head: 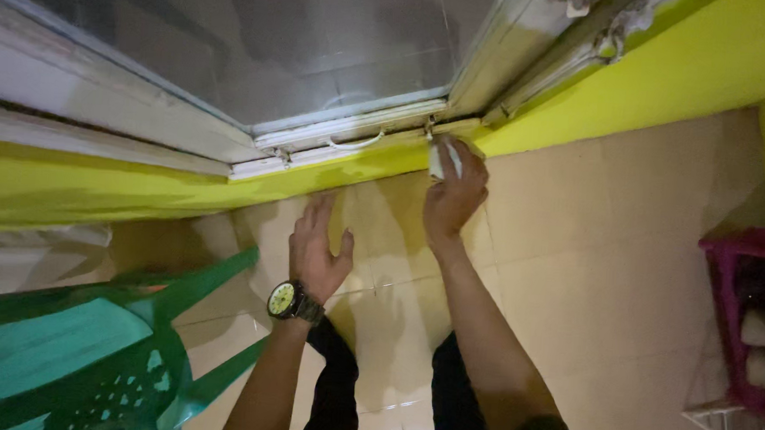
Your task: The person wipes the bottom and sides of a white door frame using a white cloth, then sprays liquid from a bottle onto the glass and wipes it down.
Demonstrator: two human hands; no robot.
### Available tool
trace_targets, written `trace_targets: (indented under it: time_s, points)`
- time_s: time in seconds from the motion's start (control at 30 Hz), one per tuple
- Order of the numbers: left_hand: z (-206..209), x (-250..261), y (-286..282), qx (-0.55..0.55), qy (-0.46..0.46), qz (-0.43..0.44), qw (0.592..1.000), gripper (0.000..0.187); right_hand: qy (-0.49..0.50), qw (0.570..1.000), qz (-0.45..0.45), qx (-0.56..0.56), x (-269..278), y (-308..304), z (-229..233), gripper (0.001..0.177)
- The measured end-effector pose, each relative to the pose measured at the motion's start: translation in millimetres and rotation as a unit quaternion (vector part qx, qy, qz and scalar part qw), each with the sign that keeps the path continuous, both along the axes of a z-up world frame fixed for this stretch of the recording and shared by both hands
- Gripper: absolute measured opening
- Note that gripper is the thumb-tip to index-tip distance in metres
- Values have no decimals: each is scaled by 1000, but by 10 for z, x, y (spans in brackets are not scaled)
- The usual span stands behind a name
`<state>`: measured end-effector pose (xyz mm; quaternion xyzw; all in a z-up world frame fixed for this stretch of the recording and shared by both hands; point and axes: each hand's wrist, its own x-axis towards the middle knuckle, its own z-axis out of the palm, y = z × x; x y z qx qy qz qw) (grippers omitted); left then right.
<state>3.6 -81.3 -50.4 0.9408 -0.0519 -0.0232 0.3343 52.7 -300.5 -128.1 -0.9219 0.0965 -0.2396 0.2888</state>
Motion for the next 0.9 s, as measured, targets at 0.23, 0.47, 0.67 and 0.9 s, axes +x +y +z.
trace_targets:
  time_s: [0.23, 0.47, 0.67, 0.9]
  points:
    - [24, 45, -137, -4, 5, 5, 1000, 69, 54, 997, -28, -54, 22, 3, -89, 65]
    - [62, 76, -170, -9, -3, 1, 1000, 68, 74, 995, 30, -59, 6, 116, -1, 66]
    - [20, 74, -91, -6, -4, 5, 1000, 66, 49, 998, -26, -16, 31, -222, 117, 68]
    - [50, 63, 26, -23, -8, 8, 1000, 67, 133, 991, -18, -19, 28, 299, 344, 74]
